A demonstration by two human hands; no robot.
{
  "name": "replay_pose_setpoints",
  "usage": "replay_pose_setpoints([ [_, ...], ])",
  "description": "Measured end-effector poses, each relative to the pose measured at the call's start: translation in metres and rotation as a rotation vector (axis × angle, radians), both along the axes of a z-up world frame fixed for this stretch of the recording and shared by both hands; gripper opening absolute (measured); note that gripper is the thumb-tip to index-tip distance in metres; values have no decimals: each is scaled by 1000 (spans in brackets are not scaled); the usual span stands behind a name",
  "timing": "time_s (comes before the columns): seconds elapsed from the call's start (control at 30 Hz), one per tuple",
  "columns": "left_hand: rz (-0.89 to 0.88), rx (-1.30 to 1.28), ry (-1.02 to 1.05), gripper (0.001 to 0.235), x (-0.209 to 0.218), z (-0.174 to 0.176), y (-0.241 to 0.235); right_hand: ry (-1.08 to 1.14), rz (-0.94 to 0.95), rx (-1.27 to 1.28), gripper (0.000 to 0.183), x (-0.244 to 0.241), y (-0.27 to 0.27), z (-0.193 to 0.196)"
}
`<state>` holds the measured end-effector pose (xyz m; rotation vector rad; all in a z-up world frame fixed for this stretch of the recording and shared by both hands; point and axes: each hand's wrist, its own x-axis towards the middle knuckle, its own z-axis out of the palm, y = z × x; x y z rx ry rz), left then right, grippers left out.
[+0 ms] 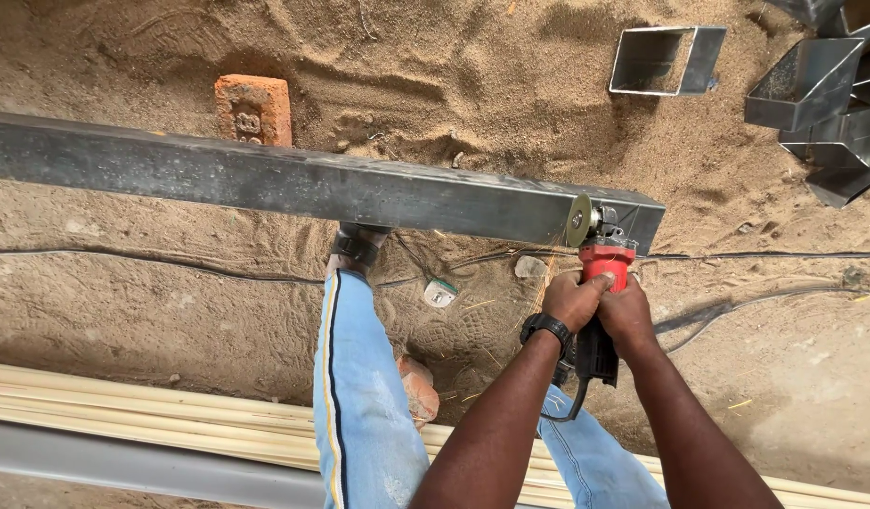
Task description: The person uses an angle grinder to cut and grind a long square steel tube lying on sandy ground, producing sparks. They reposition the tube, mark cut lines on it with a pencil using an L-square, and grind along the marked lines, then reposition the tube again.
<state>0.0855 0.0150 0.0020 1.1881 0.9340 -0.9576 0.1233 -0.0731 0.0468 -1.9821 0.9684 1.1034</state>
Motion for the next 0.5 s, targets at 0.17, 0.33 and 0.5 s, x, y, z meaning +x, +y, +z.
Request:
replay_pose_setpoints([
  [0.17, 13, 2, 7, 50, 8, 8, 4, 9, 24, -14, 39, 0, -7, -6],
  [0.33, 3, 25, -16, 52, 7, 2, 3, -5, 19, -6, 40, 1, -6, -8],
  [0.5, 44, 33, 9, 51, 11, 4, 3, 9, -4, 6, 42, 4, -8, -11],
])
